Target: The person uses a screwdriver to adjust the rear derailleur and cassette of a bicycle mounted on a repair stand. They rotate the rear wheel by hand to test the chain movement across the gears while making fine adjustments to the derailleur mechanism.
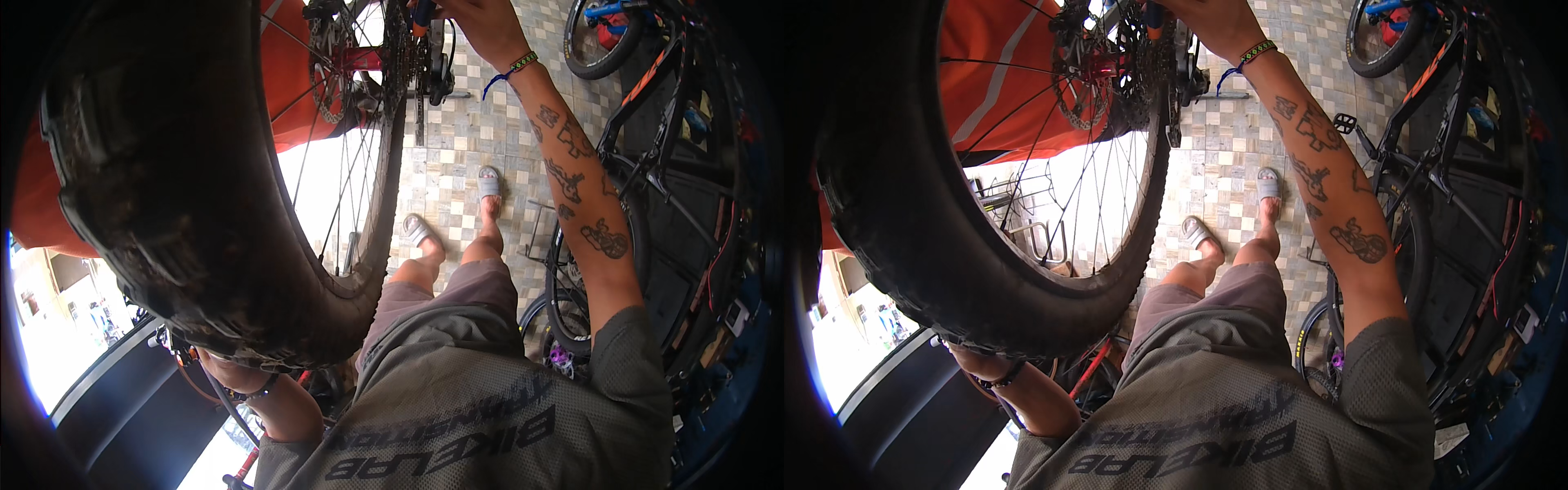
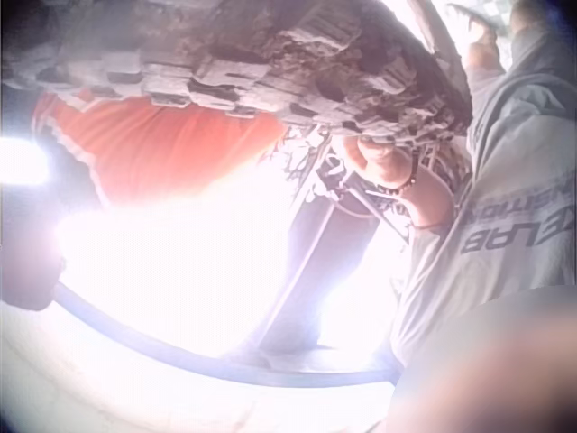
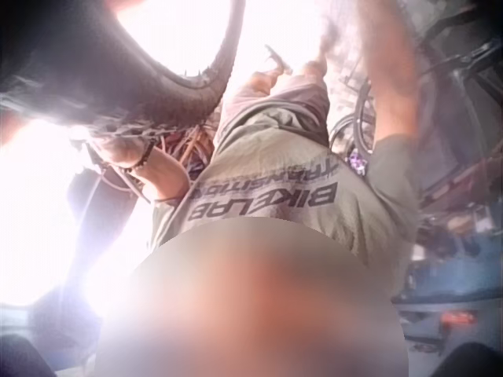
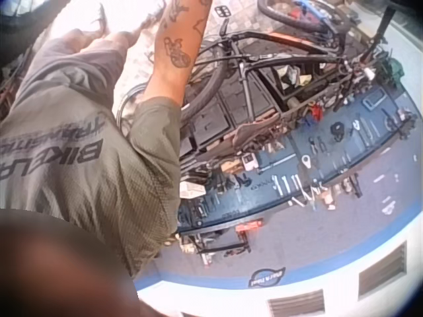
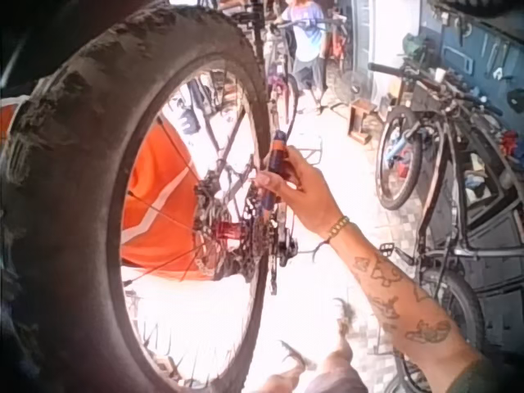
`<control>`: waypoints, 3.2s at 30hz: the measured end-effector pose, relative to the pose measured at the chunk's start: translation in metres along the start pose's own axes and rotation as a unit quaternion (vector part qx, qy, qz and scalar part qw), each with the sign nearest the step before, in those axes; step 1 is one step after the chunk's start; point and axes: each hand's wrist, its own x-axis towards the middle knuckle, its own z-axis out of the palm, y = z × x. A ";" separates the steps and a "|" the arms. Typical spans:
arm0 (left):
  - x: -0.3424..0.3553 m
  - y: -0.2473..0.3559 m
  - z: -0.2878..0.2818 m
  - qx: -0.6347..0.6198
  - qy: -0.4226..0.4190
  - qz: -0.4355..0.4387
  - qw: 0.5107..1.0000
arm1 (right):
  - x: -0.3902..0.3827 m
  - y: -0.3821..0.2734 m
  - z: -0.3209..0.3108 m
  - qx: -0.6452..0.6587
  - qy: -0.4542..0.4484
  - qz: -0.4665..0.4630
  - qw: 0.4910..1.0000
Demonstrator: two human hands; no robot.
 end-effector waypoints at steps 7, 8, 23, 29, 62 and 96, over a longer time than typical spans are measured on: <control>-0.012 -0.004 -0.005 0.027 0.116 0.009 0.993 | -0.007 -0.004 0.004 0.014 0.002 -0.022 1.000; -0.020 -0.004 -0.018 0.129 0.139 0.018 0.982 | -0.009 -0.007 0.003 0.020 0.004 -0.018 1.000; 0.013 -0.007 0.050 0.142 0.119 -0.025 0.982 | -0.086 0.023 0.037 -0.200 0.088 0.096 0.971; 0.011 -0.007 0.056 0.147 0.140 -0.026 0.979 | -0.082 0.026 0.039 -0.246 0.078 0.092 0.962; 0.013 -0.008 0.057 0.091 0.119 -0.022 0.988 | -0.090 0.019 0.038 -0.282 0.088 0.024 0.955; -0.020 -0.011 -0.002 0.030 0.111 0.006 0.993 | -0.070 0.039 0.034 -0.330 0.061 -0.097 0.937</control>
